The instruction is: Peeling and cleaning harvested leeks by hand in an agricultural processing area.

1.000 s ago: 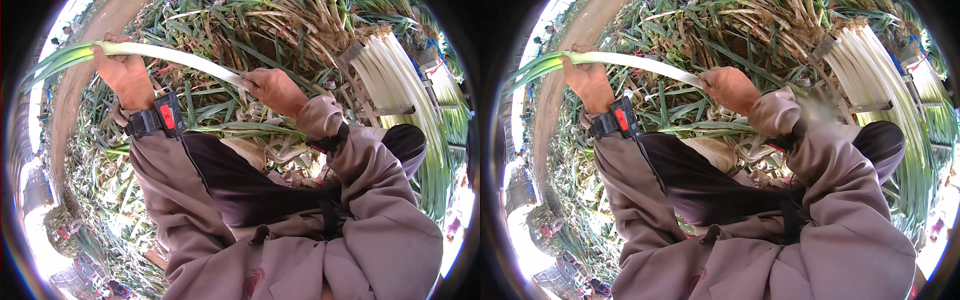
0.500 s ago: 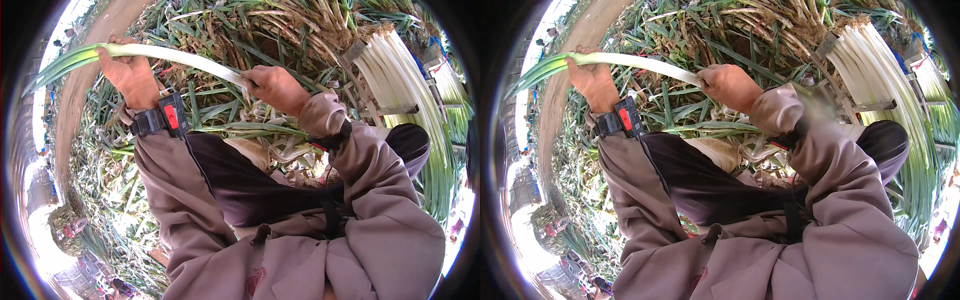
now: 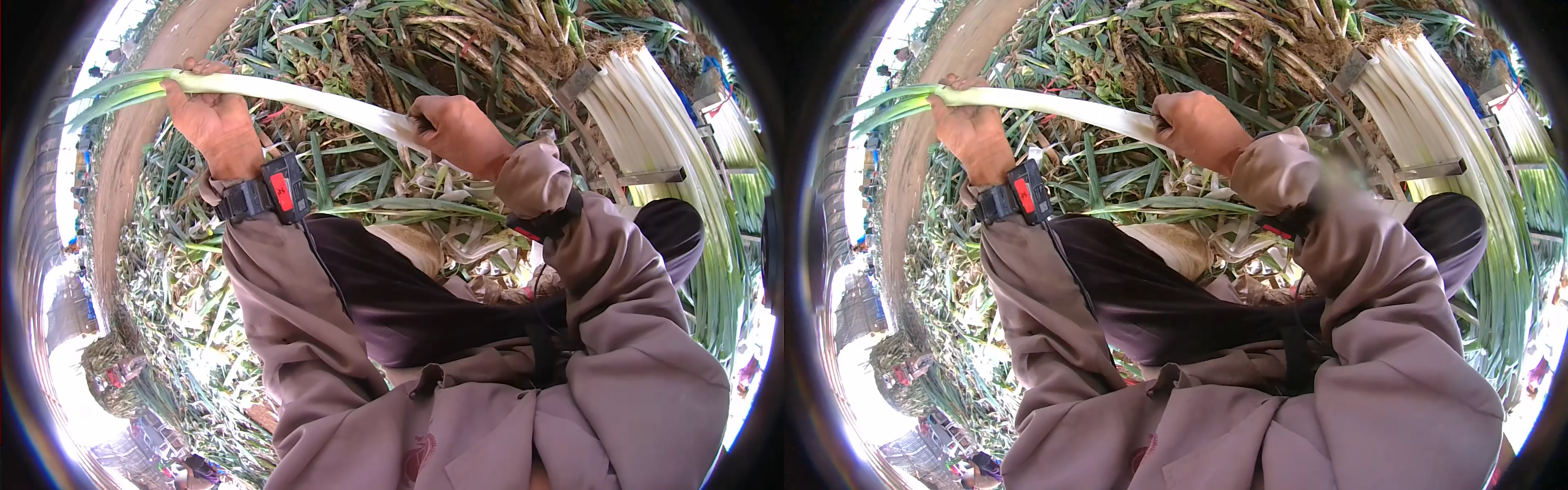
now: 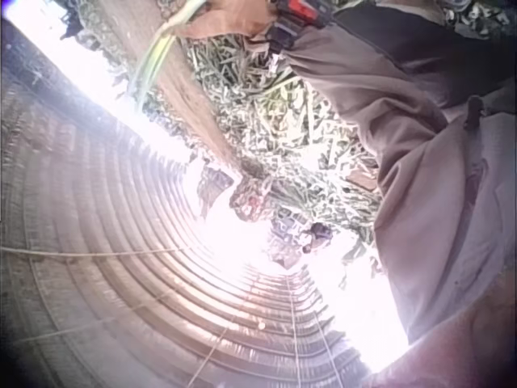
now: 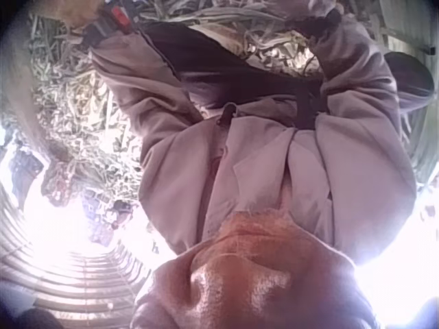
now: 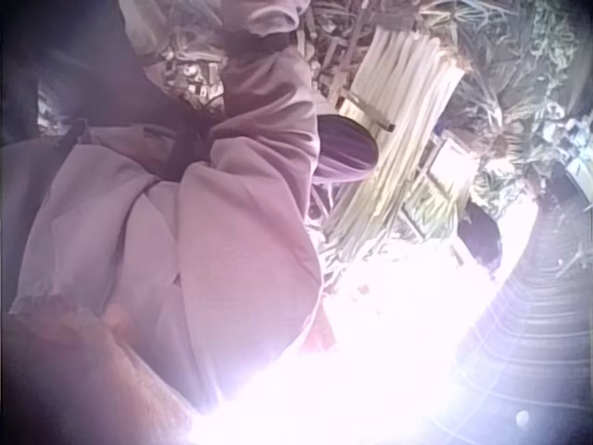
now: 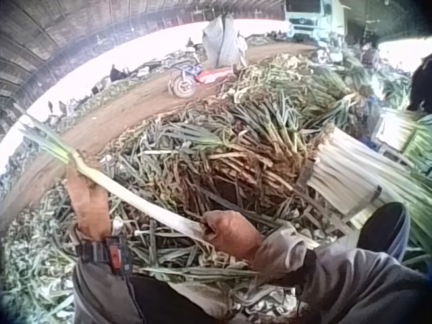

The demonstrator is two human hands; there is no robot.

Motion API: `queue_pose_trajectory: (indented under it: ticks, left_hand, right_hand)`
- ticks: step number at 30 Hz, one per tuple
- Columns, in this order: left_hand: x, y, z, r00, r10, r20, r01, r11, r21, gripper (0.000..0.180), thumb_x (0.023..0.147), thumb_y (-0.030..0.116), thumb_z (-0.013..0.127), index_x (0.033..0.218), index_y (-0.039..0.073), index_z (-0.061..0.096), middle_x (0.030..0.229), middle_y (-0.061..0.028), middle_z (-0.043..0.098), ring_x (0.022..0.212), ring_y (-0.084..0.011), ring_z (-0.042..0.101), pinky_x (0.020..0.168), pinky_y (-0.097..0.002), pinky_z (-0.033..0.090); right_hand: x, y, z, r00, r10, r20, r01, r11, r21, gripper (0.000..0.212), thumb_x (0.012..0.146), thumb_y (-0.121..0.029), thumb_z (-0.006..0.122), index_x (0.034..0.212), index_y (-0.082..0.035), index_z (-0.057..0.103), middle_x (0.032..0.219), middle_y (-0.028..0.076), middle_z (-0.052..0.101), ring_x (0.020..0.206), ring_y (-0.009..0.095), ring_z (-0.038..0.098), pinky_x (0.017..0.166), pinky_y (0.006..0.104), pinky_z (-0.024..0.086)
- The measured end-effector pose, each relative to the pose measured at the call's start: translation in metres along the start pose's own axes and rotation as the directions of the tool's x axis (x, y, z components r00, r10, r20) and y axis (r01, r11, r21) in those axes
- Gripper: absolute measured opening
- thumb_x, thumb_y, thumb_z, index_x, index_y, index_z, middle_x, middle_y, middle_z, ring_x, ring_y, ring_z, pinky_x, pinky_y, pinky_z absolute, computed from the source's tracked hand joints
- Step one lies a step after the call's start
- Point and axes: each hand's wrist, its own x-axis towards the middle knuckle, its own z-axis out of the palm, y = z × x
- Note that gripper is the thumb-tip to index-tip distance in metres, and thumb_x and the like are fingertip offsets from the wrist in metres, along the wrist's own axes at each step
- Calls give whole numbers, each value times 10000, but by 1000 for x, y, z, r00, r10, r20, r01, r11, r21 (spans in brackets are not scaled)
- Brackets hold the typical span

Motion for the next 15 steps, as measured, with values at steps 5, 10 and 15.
queue_pose_trajectory:
  ticks: [5, 10, 15]
  left_hand:
    - [-1, -1, 6, 996, -75, 46, 77, 996, -48, 521, 1301, 468, 431, 1185, 1, 628, 986, -86, 622, 849, -201, 585, 820, -380, 557]
    - [-7, -15, 17, 997, -67, -37, 64, 996, -63, 516, 1281, 468, 453, 1131, 10, 636, 952, -73, 609, 858, -198, 592, 821, -372, 535]
    - [-2, 5, 7, 995, -102, -6, 101, 993, -60, 473, 1260, 428, 461, 1095, 22, 637, 921, -69, 591, 832, -197, 582, 804, -381, 512]
  right_hand:
    - [0, 11, 5, 994, -93, -62, 79, 975, -207, 164, 997, -148, 776, 1130, -53, 761, 1057, 199, 797, 946, 453, 774, 864, 523, 635]
    - [1, 15, -2, 998, 61, -17, -62, 988, -145, 225, 1049, -167, 780, 1235, -42, 794, 1080, 195, 802, 938, 415, 783, 864, 489, 642]
    - [-20, -9, 5, 982, -178, -62, 183, 979, 89, 311, 1108, -256, 791, 1322, -33, 821, 1139, 202, 808, 953, 385, 782, 875, 480, 641]
